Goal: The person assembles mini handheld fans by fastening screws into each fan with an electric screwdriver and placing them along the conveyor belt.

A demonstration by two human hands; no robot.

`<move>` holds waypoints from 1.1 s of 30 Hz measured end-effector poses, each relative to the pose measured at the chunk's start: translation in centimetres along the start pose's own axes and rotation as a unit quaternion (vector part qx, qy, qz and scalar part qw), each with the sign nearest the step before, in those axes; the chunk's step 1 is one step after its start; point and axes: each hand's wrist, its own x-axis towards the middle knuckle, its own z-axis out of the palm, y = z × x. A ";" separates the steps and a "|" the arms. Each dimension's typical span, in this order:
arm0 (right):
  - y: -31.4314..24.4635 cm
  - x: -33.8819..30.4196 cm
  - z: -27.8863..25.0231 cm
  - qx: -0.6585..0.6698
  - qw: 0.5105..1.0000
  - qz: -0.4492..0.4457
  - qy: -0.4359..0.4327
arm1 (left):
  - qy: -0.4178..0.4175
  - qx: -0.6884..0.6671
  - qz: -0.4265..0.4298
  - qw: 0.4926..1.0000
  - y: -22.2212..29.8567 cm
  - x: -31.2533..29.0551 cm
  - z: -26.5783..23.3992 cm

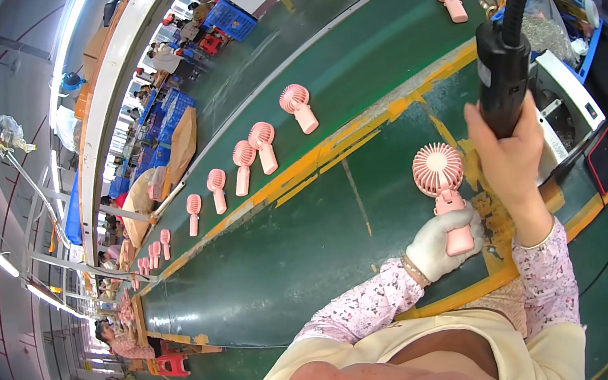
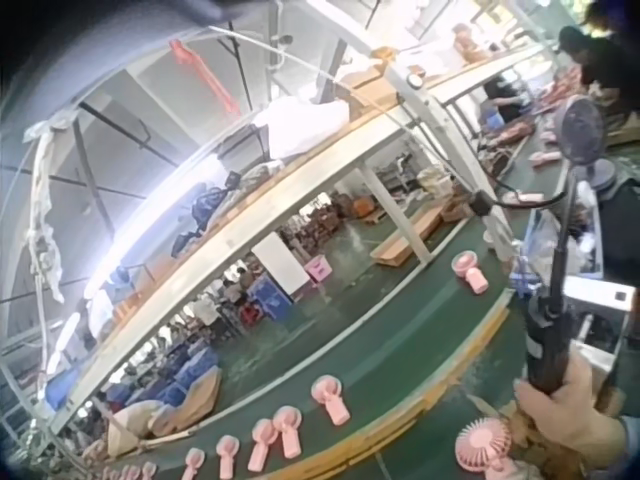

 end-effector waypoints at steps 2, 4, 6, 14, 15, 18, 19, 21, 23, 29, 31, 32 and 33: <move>0.2 -1.0 0.2 0.063 0.993 0.095 -0.021 | -0.034 0.021 -0.002 0.999 -0.5 0.5 -0.6; 0.9 -2.1 0.8 0.147 0.988 0.022 -0.052 | -0.025 0.258 0.090 0.962 -1.2 0.5 -1.2; 1.6 -2.7 1.1 0.183 0.981 0.014 -0.068 | -0.043 0.730 0.227 0.643 0.0 -0.7 1.7; 0.0 -2.7 2.4 0.317 0.940 0.083 -0.098 | 0.008 0.742 0.205 0.639 0.2 -0.9 1.8; 0.0 -2.5 2.5 0.301 0.946 0.063 -0.101 | 0.021 0.727 0.180 0.663 0.1 -0.8 1.6; 0.2 -2.5 2.4 0.279 0.953 0.057 -0.102 | 0.028 0.679 0.174 0.713 -0.2 -0.6 1.3; 0.2 -2.5 2.4 0.280 0.953 0.056 -0.101 | 0.028 0.680 0.175 0.712 -0.2 -0.6 1.2; 0.2 -2.7 2.4 0.284 0.951 0.068 -0.099 | 0.017 0.737 0.205 0.644 -0.2 -0.6 1.1; 1.2 -3.1 2.5 0.227 0.968 0.044 -0.099 | 0.005 0.752 0.220 0.621 -0.1 -0.6 0.8; 4.0 -4.8 3.5 0.192 0.970 0.090 -0.120 | -0.001 0.787 0.255 0.562 -0.2 -1.2 1.1; 4.2 -4.5 3.5 0.191 0.973 0.064 -0.116 | 0.009 0.797 0.256 0.546 0.1 -1.0 1.2; 4.1 -4.5 3.4 0.175 0.977 0.037 -0.114 | 0.006 0.785 0.225 0.578 0.0 -1.1 1.2; 3.8 -4.3 3.3 0.179 0.976 0.036 -0.119 | 0.002 0.770 0.194 0.608 0.0 -1.1 1.2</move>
